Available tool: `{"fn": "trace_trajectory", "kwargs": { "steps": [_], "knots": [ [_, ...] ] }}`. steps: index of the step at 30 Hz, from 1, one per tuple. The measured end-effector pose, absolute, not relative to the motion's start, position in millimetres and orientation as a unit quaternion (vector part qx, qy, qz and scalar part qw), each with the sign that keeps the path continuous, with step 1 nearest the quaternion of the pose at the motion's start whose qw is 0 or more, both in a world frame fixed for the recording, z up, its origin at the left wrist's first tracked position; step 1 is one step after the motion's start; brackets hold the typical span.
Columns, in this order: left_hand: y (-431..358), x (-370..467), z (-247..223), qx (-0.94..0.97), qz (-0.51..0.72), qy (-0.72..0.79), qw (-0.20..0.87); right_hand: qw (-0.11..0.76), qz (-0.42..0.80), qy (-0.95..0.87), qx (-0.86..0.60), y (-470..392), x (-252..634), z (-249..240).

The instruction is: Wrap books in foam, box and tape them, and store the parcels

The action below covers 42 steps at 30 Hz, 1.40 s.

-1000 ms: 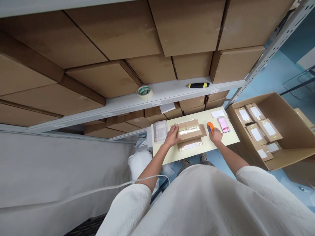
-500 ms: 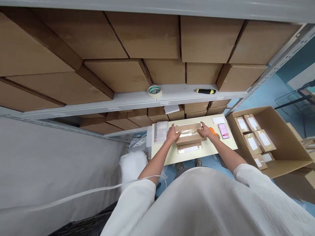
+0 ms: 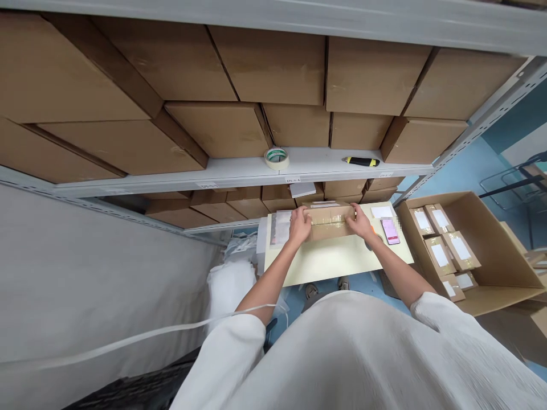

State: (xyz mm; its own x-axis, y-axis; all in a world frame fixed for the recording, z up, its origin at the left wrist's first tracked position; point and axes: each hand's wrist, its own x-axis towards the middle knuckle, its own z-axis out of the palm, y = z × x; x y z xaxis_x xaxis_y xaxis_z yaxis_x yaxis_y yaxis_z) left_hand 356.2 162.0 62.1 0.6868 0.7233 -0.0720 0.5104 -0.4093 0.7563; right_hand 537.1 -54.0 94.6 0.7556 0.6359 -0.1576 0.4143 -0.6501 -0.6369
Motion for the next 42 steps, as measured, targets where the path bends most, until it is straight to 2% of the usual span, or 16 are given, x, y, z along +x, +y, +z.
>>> {"fn": "trace_trajectory", "kwargs": {
  "steps": [5,14,18,25,29,32,38,42],
  "knots": [
    [151.1,343.4,62.6,0.813,0.140,0.405,0.394,0.306,0.193,-0.295,-0.884,-65.9,524.9,86.9],
    [120.6,309.8,-5.0,0.809,0.041,0.420,0.410,0.233,0.254,-0.288,-0.893,-97.8,510.9,21.8],
    [125.9,309.0,-21.3,0.781,-0.007,0.455,0.428,0.219,0.291,-0.262,-0.894,-98.2,518.8,12.4],
    [158.5,352.1,-14.9,0.716,0.043,0.473,0.512,0.354,0.334,-0.179,-0.855,-65.8,539.7,30.8],
    [165.9,358.9,-6.3,0.661,0.042,0.474,0.581,0.363,0.377,-0.161,-0.837,-60.0,544.7,35.7],
    [169.4,356.0,1.9,0.652,0.061,0.474,0.589,0.393,0.374,-0.137,-0.829,-62.5,546.2,37.1],
    [174.3,353.0,19.9,0.602,0.140,0.481,0.622,0.534,0.333,-0.110,-0.770,-65.8,546.1,45.3],
    [172.8,342.8,21.8,0.585,0.149,0.495,0.625,0.568,0.339,-0.083,-0.746,-71.4,546.5,40.0]
  ]
}}
